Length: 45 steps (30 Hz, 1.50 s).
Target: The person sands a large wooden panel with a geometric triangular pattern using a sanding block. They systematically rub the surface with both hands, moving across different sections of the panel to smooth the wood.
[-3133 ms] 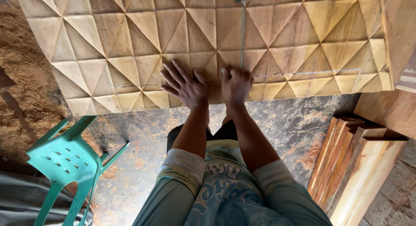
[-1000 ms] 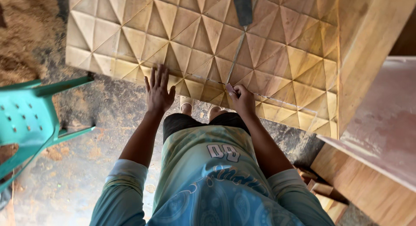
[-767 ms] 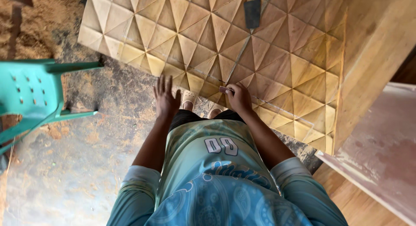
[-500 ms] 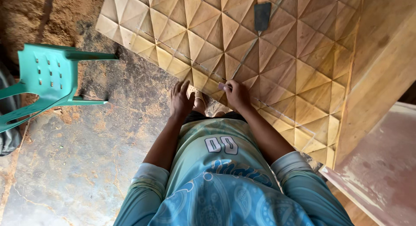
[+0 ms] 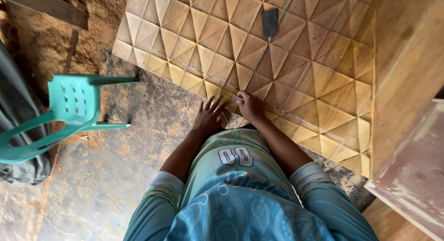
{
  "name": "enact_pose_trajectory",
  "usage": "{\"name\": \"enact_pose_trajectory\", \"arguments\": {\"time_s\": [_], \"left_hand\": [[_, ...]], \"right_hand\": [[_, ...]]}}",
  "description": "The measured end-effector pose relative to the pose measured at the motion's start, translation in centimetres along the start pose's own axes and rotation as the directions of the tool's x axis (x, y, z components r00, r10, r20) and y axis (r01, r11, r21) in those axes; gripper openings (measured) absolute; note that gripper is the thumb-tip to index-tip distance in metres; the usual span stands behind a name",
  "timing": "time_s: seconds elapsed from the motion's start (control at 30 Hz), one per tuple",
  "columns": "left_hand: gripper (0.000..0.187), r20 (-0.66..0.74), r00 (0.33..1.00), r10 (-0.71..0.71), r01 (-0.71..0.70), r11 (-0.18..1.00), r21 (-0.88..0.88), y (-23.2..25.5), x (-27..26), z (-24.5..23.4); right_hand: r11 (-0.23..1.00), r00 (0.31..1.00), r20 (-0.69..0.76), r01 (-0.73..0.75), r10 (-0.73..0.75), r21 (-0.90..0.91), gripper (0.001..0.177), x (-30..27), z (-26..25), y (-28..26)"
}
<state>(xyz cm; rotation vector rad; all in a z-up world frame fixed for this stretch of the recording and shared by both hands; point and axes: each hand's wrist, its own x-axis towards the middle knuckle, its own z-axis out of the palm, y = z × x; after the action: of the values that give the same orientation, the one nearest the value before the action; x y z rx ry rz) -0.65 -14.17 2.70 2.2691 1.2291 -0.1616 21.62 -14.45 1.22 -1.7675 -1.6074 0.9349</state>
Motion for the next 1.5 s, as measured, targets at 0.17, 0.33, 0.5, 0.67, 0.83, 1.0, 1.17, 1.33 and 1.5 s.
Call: {"name": "enact_pose_trajectory", "arguments": {"time_s": [0.17, 0.33, 0.5, 0.67, 0.83, 1.0, 1.17, 1.33, 1.5], "left_hand": [[0.067, 0.07, 0.995, 0.065, -0.066, 0.998, 0.013, -2.7, 0.7, -0.1], [0.077, 0.12, 0.975, 0.188, -0.196, 0.978, 0.064, -4.3, 1.1, -1.1], [0.085, 0.21, 0.903, 0.374, -0.4, 0.911, 0.097, -6.4, 3.0, -3.8], [0.08, 0.304, 0.752, 0.585, -0.625, 0.779, 0.047, -10.0, 4.7, -6.5], [0.06, 0.084, 0.683, 0.726, -0.704, 0.684, -0.191, -14.3, 6.8, -7.5], [0.041, 0.301, 0.862, 0.408, -0.04, 0.646, -0.762, -14.2, 8.9, -3.6], [0.035, 0.39, 0.892, 0.227, 0.247, 0.477, -0.843, -13.6, 11.2, -2.3], [0.024, 0.143, 0.902, 0.408, -0.277, 0.8, -0.532, -10.5, 15.7, -6.4], [0.026, 0.146, 0.618, 0.773, -0.662, 0.611, -0.434, -5.2, 18.7, -8.0]], "right_hand": [[0.999, 0.999, -0.049, -0.004, 0.002, -0.048, 0.012, -0.6, 0.9, -0.9], [0.973, 0.978, -0.046, -0.198, 0.205, 0.115, 0.018, -2.1, 2.4, -2.0], [0.936, 0.932, -0.144, -0.31, 0.333, 0.165, 0.023, -2.6, 4.6, -3.7], [0.907, 0.813, -0.408, -0.404, 0.416, 0.12, 0.023, -4.1, 9.0, -6.5], [0.847, 0.619, -0.589, -0.464, 0.52, 0.26, 0.025, -3.5, 13.3, -10.1], [0.834, 0.541, -0.635, -0.374, 0.552, 0.406, 0.02, -1.6, 16.1, -13.2], [0.762, 0.518, -0.559, -0.45, 0.648, 0.466, 0.02, -0.8, 17.7, -13.8], [0.775, 0.249, -0.815, -0.537, 0.524, 0.334, 0.02, -0.3, 13.9, -7.5], [0.55, -0.071, -0.913, -0.778, 0.403, 0.303, 0.059, 1.1, 9.5, -1.1]]}}
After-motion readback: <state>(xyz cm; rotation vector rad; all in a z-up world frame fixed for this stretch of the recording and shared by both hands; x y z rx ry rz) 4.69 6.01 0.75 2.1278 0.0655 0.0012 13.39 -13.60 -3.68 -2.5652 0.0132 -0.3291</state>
